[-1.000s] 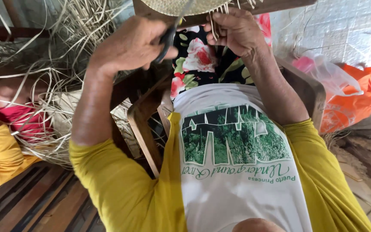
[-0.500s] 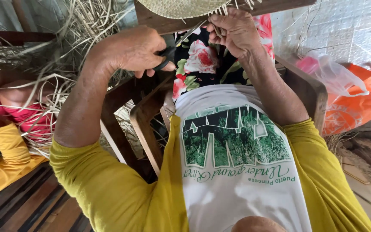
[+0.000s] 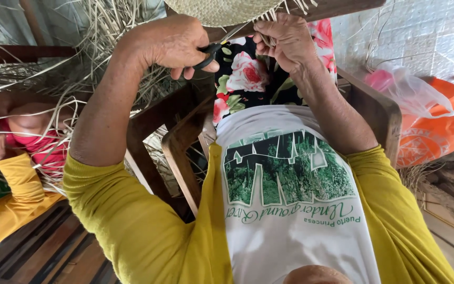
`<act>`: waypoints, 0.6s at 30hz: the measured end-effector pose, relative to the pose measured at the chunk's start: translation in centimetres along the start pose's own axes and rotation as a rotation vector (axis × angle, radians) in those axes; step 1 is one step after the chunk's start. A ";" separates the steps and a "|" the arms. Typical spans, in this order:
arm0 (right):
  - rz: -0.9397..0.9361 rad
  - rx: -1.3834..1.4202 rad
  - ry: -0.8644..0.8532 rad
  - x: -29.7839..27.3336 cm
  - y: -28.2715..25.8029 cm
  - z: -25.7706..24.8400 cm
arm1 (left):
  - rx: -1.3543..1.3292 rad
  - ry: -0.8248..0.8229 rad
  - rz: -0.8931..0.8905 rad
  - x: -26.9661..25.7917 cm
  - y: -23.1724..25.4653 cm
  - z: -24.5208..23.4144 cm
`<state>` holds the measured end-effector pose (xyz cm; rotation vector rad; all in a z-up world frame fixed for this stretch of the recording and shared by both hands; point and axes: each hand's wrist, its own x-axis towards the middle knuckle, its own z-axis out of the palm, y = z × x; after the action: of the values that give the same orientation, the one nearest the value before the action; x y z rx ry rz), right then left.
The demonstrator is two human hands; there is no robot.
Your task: Trimming the excess straw fibers from the edge of a woven hat using a pair of scissors to finish the product.
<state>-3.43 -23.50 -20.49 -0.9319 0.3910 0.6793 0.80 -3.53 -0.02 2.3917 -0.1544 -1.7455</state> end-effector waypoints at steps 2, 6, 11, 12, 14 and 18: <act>-0.019 -0.007 -0.020 0.0 0.0 -0.1 | 0.010 0.003 0.002 0.0 0.1 -0.1; -0.032 0.009 -0.001 0.1 0.0 -0.1 | -0.027 -0.006 -0.035 -0.6 0.2 -0.2; -0.031 0.013 0.018 0.5 0.4 -0.2 | -0.029 0.005 -0.069 -0.9 0.3 -0.1; -0.024 0.018 0.025 0.5 0.4 -0.1 | -0.057 0.010 -0.052 -0.7 0.2 -0.1; -0.042 0.005 0.006 0.4 0.4 -0.3 | -0.011 0.020 -0.056 -0.6 0.1 -0.1; -0.064 -0.009 0.003 0.4 0.5 -0.5 | -0.015 0.009 -0.049 -0.3 0.0 -0.2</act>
<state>-3.46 -23.54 -21.31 -0.9504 0.3592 0.6223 0.91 -3.44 0.31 2.4119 -0.0826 -1.7500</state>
